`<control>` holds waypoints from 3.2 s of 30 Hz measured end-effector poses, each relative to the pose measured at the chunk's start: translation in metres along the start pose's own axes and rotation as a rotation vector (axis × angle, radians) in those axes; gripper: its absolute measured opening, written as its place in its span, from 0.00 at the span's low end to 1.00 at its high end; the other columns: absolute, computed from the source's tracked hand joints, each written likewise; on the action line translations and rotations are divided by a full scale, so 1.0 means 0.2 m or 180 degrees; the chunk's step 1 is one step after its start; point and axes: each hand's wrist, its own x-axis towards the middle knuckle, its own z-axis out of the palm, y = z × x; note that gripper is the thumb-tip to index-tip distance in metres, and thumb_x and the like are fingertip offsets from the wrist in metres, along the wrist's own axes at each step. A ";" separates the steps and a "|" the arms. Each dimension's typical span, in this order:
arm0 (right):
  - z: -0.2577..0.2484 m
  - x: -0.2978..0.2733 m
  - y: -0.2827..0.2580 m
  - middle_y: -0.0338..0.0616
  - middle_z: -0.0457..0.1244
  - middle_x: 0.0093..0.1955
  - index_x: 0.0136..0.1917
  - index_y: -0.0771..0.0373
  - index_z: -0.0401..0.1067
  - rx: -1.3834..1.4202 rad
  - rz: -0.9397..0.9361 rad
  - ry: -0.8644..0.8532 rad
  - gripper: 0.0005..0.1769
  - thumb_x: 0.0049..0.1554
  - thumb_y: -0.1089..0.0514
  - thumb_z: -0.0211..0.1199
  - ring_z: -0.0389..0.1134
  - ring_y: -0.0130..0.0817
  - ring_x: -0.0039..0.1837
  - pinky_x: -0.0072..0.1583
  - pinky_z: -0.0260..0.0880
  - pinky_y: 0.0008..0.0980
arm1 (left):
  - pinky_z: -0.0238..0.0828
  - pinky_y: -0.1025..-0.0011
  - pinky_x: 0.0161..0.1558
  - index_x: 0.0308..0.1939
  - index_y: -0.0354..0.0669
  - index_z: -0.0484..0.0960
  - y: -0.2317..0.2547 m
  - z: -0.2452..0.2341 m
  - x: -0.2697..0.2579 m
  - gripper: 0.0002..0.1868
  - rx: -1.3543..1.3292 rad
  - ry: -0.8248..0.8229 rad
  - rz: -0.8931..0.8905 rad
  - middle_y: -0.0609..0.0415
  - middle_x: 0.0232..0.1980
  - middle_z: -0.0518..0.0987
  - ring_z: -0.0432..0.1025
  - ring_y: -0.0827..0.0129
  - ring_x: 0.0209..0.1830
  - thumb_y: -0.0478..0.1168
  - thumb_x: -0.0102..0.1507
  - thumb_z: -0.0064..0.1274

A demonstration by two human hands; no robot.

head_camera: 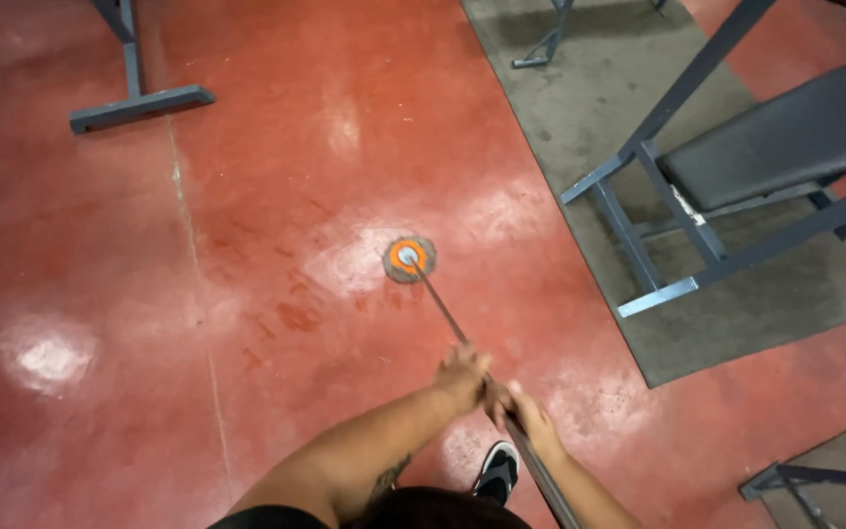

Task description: The recorder is mopping the red floor in a gym environment using a mop.

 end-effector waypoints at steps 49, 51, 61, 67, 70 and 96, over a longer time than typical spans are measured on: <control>-1.44 -0.44 0.13 0.39 0.57 0.25 0.31 0.64 0.70 0.0773 0.1098 0.1862 0.31 0.64 0.40 0.50 0.55 0.29 0.28 0.33 0.52 0.32 | 0.72 0.61 0.57 0.66 0.31 0.64 1.45 0.04 0.36 0.41 -0.1578 -0.0088 0.1912 0.37 0.60 0.71 0.71 0.51 0.57 0.43 0.55 0.66; -1.40 -0.58 0.03 0.41 0.59 0.25 0.31 0.64 0.71 0.0947 0.1176 0.2038 0.30 0.63 0.40 0.49 0.57 0.31 0.28 0.32 0.53 0.33 | 0.75 0.64 0.53 0.65 0.35 0.67 1.49 0.03 0.31 0.38 -0.1703 -0.0661 0.1785 0.41 0.56 0.74 0.74 0.58 0.50 0.46 0.57 0.65; -1.51 -0.39 0.09 0.43 0.62 0.24 0.26 0.65 0.68 0.0589 0.0612 0.1070 0.38 0.64 0.35 0.42 0.60 0.32 0.29 0.34 0.57 0.32 | 0.73 0.65 0.51 0.64 0.39 0.68 1.38 0.26 0.56 0.40 -0.1515 -0.0694 0.1945 0.45 0.56 0.73 0.73 0.57 0.50 0.43 0.51 0.71; -1.59 -0.16 0.11 0.40 0.59 0.27 0.29 0.64 0.69 0.0275 0.0570 0.1054 0.35 0.66 0.39 0.41 0.58 0.29 0.32 0.38 0.58 0.31 | 0.76 0.64 0.47 0.62 0.43 0.72 1.27 0.36 0.76 0.36 -0.1858 -0.0246 0.1355 0.46 0.52 0.76 0.74 0.59 0.46 0.39 0.52 0.70; -1.61 -0.23 0.04 0.40 0.60 0.27 0.29 0.64 0.69 0.0085 0.0684 0.1035 0.36 0.65 0.39 0.37 0.58 0.30 0.32 0.38 0.58 0.31 | 0.77 0.64 0.50 0.61 0.43 0.71 1.32 0.35 0.77 0.37 -0.1792 -0.0260 0.1347 0.47 0.54 0.77 0.75 0.59 0.51 0.41 0.51 0.72; -2.27 0.41 -0.42 0.50 0.62 0.37 0.29 0.68 0.68 0.0028 0.0234 0.0726 0.41 0.67 0.41 0.28 0.62 0.41 0.45 0.52 0.62 0.39 | 0.78 0.65 0.51 0.57 0.42 0.76 1.47 0.03 1.87 0.29 -0.2574 -0.1136 0.2043 0.48 0.50 0.82 0.79 0.60 0.50 0.39 0.53 0.68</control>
